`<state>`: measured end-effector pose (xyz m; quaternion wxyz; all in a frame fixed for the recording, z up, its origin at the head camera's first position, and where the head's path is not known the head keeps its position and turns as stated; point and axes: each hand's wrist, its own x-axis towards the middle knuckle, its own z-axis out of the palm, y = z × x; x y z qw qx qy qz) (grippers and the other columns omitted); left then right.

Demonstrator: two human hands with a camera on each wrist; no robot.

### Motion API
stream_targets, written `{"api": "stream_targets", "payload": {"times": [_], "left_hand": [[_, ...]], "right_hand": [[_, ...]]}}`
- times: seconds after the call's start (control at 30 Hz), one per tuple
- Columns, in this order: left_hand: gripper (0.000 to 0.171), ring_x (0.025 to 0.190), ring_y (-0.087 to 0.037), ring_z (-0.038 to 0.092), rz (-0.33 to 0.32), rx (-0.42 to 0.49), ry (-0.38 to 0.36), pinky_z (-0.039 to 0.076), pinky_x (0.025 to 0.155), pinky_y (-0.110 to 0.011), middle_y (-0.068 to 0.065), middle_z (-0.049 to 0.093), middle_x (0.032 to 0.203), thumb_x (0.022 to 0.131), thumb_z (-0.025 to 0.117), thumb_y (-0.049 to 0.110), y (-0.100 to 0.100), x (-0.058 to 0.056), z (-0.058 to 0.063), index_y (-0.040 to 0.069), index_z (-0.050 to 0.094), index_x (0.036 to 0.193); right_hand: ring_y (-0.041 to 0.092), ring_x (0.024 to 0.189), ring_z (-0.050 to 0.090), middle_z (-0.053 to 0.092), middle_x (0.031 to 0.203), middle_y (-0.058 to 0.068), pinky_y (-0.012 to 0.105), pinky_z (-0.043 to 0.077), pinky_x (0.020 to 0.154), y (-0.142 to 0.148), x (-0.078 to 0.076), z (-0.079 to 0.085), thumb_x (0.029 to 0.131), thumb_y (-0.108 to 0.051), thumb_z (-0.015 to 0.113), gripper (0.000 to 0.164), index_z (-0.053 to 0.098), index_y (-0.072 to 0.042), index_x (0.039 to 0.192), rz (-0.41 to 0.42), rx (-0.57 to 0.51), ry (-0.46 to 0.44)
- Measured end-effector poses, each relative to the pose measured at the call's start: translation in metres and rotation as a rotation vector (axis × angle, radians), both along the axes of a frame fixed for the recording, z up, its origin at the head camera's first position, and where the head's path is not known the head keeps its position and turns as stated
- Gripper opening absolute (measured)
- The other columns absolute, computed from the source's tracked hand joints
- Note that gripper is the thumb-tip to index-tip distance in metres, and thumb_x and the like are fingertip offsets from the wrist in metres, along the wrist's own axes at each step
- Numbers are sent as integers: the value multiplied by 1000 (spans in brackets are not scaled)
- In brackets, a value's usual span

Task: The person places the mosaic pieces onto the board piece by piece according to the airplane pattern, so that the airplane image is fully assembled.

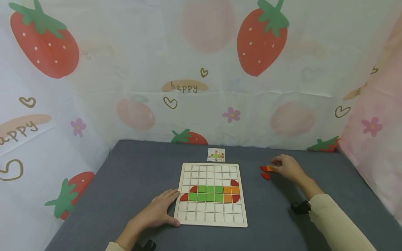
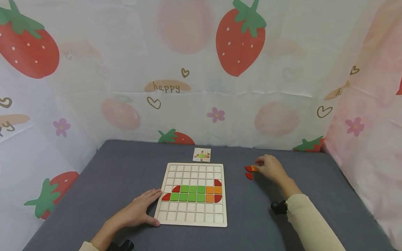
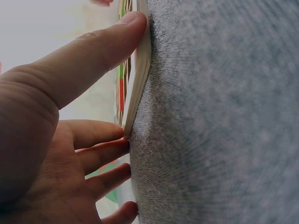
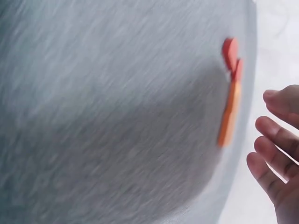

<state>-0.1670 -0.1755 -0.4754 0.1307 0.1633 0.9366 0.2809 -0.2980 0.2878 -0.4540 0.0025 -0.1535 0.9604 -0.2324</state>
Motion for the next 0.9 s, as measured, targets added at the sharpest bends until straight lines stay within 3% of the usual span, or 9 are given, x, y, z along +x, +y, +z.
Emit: {"api": "stream_targets", "payload": {"times": [0.27,0.5,0.9], "left_hand": [[99,144,-42,30,2,-7,-8,24,112,-64,-19,41,152,64,88,33,0,0,0,-3,42,145],[99,144,-41,30,2,-4,-13,24,112,-65,-18,40,152,65,88,33,1,0,1,-2,42,145],[101,145,-41,29,4,-10,-15,24,112,-64,-17,40,153,64,88,35,0,-1,0,-1,41,146]], "right_hand": [[32,88,63,62,101,21,43,54,71,11,1,-7,88,-7,66,26,68,7,110,-22,4,-37],[38,94,62,62,107,25,49,53,77,13,0,-10,87,-7,67,29,67,8,112,-21,67,-66],[32,86,61,61,99,22,47,52,74,13,-1,-12,87,-6,67,24,69,9,106,-36,108,-72]]}}
